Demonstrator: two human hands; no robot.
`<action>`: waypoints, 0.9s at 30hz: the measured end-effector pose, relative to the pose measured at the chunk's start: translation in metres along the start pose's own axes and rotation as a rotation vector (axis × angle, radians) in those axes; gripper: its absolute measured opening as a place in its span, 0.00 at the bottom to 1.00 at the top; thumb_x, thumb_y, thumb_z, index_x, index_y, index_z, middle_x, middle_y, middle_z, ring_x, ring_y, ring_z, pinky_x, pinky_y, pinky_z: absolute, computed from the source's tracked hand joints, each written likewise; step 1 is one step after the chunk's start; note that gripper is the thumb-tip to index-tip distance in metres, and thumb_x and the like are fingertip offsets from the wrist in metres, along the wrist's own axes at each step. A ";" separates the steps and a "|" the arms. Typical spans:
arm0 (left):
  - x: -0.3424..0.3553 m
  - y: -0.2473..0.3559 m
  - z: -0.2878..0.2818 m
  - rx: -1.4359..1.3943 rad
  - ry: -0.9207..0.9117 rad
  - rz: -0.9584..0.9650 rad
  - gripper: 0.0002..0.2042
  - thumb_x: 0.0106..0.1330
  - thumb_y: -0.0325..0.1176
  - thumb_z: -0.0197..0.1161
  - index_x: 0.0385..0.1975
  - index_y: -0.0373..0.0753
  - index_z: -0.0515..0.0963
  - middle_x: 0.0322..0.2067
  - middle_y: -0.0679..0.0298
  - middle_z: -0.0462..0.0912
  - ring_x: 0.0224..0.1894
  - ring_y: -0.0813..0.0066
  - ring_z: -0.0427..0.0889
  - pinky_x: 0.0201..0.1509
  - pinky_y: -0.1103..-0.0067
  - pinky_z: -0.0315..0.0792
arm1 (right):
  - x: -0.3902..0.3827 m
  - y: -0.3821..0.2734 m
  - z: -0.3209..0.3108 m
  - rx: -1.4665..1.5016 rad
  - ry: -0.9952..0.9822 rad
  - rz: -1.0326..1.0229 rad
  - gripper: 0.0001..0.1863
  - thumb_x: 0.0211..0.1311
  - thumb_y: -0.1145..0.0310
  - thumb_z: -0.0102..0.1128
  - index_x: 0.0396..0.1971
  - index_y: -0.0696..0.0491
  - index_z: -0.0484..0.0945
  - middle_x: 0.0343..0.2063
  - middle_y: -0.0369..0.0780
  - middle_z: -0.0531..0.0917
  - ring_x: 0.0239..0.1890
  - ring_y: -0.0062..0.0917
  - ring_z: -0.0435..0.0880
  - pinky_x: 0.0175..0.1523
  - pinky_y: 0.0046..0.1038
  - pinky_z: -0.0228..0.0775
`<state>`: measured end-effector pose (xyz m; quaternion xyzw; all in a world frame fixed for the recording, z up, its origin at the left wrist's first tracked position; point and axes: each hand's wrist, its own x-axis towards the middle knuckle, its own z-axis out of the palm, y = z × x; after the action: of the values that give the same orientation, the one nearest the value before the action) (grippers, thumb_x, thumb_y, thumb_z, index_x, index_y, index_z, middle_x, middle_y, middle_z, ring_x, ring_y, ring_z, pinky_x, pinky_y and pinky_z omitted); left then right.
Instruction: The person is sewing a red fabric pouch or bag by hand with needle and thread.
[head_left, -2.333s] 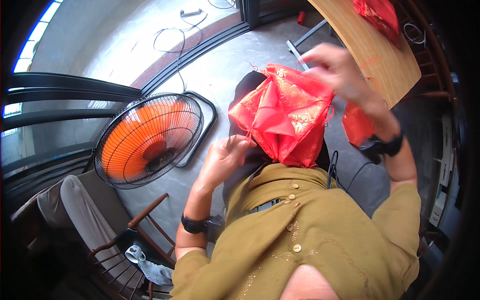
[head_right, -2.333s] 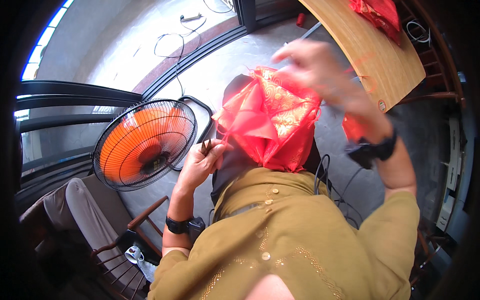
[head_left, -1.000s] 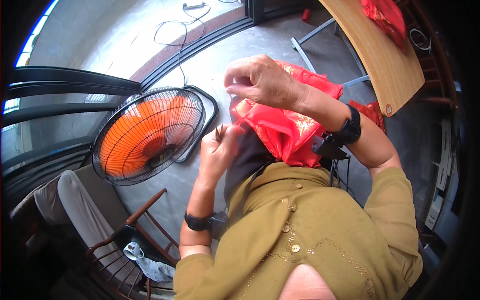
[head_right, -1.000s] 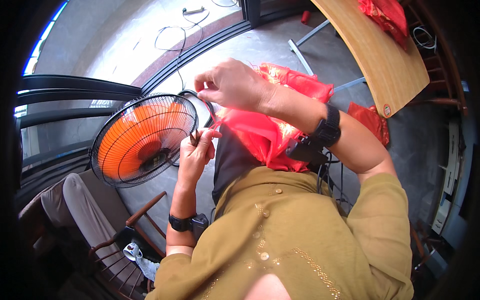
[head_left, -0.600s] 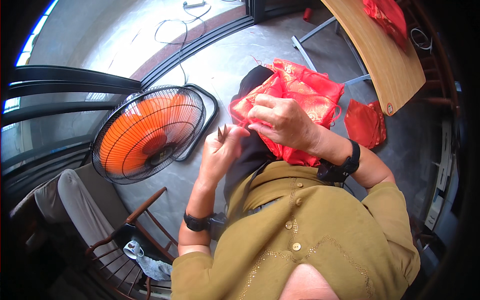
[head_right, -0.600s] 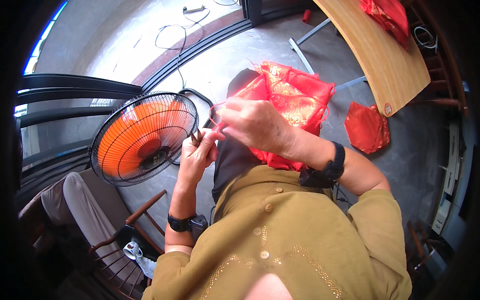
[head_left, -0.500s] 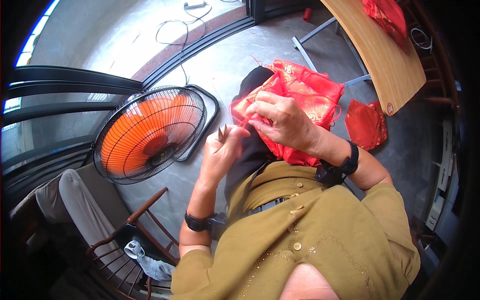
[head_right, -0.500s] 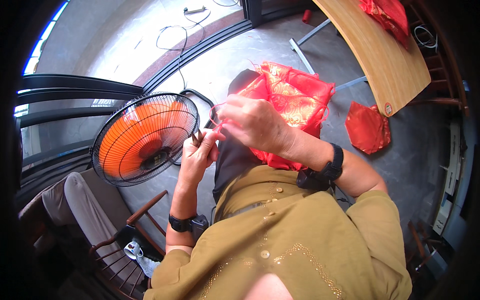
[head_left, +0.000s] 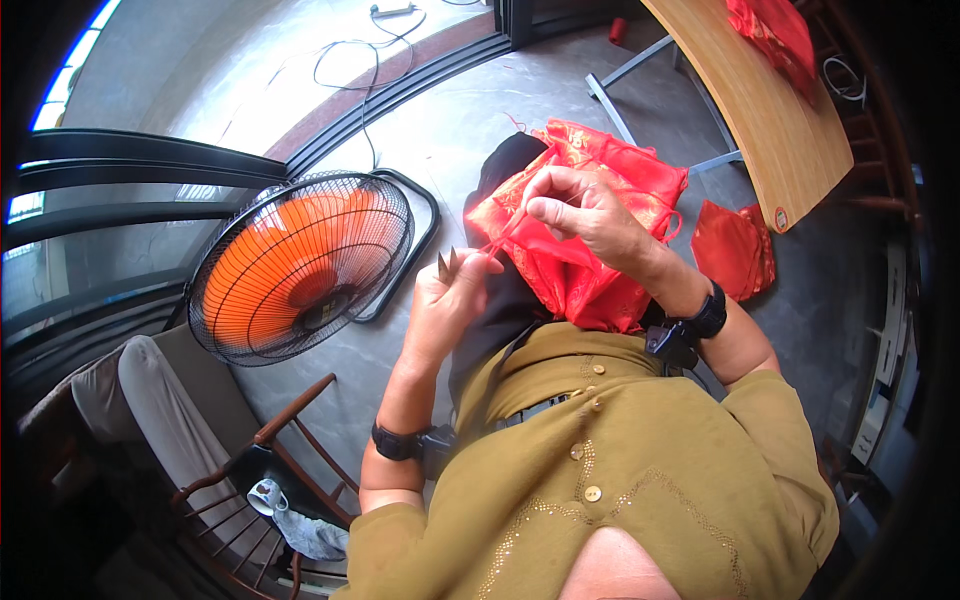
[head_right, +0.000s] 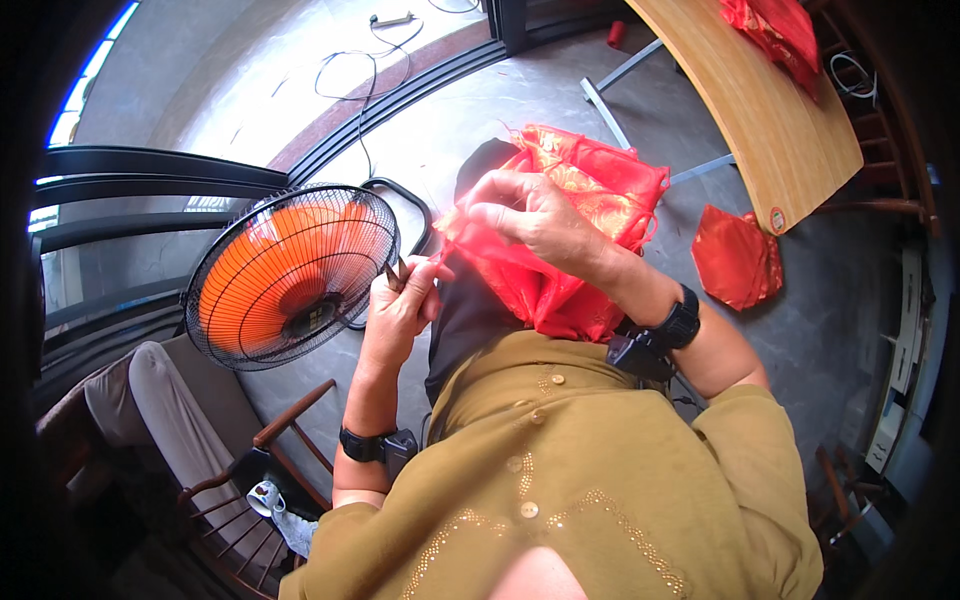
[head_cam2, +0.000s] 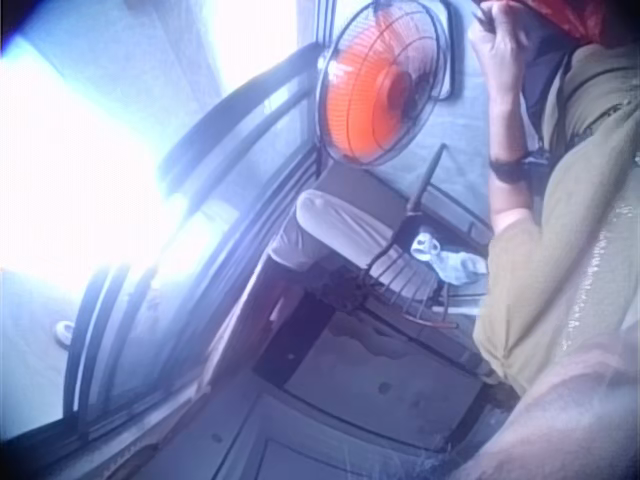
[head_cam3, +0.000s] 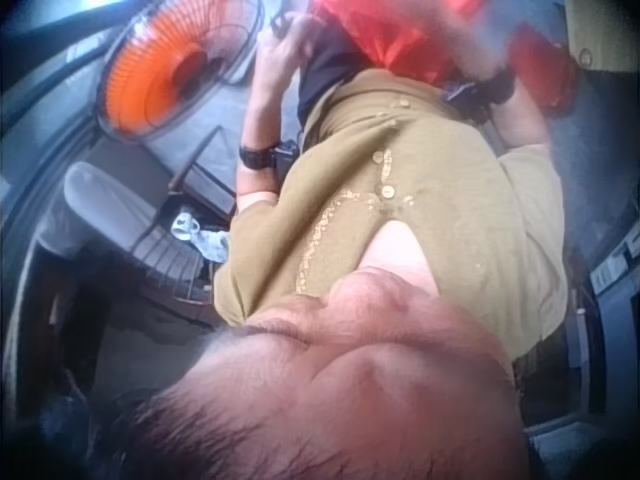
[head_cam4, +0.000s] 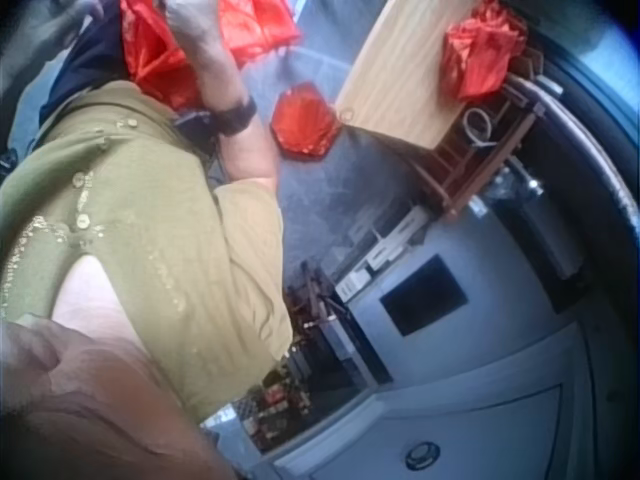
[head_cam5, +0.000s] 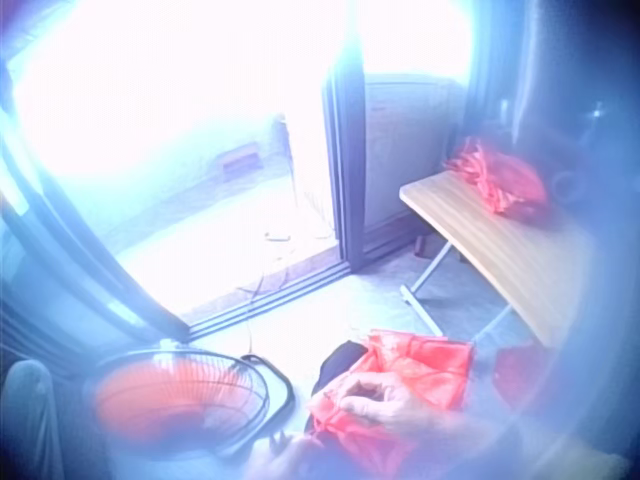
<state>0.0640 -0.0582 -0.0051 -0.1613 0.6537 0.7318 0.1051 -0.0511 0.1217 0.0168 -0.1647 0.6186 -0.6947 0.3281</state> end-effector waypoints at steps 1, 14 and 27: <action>-0.001 0.001 0.000 0.001 0.001 -0.001 0.12 0.70 0.36 0.51 0.29 0.37 0.78 0.10 0.74 0.66 0.11 0.91 0.57 0.14 0.89 0.49 | -0.001 0.002 -0.004 0.001 0.000 0.000 0.04 0.61 0.69 0.56 0.30 0.54 0.75 0.21 0.27 0.70 0.23 0.07 0.65 0.29 0.12 0.58; -0.006 0.002 -0.002 0.100 0.037 -0.017 0.11 0.68 0.34 0.53 0.29 0.36 0.79 0.14 0.74 0.69 0.18 0.91 0.64 0.21 0.88 0.58 | 0.005 -0.021 0.000 -0.666 -0.174 -0.307 0.14 0.51 0.66 0.65 0.36 0.56 0.75 0.25 0.39 0.78 0.29 0.25 0.79 0.34 0.25 0.71; -0.004 0.006 -0.002 0.158 0.063 -0.002 0.10 0.67 0.32 0.53 0.28 0.35 0.79 0.12 0.74 0.68 0.17 0.90 0.64 0.21 0.86 0.59 | 0.006 -0.011 -0.051 -1.047 -0.197 -0.362 0.05 0.49 0.72 0.62 0.25 0.56 0.77 0.26 0.42 0.78 0.29 0.34 0.79 0.34 0.31 0.71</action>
<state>0.0662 -0.0610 0.0016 -0.1760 0.7123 0.6724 0.0975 -0.0909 0.1558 0.0176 -0.4730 0.8093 -0.3214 0.1343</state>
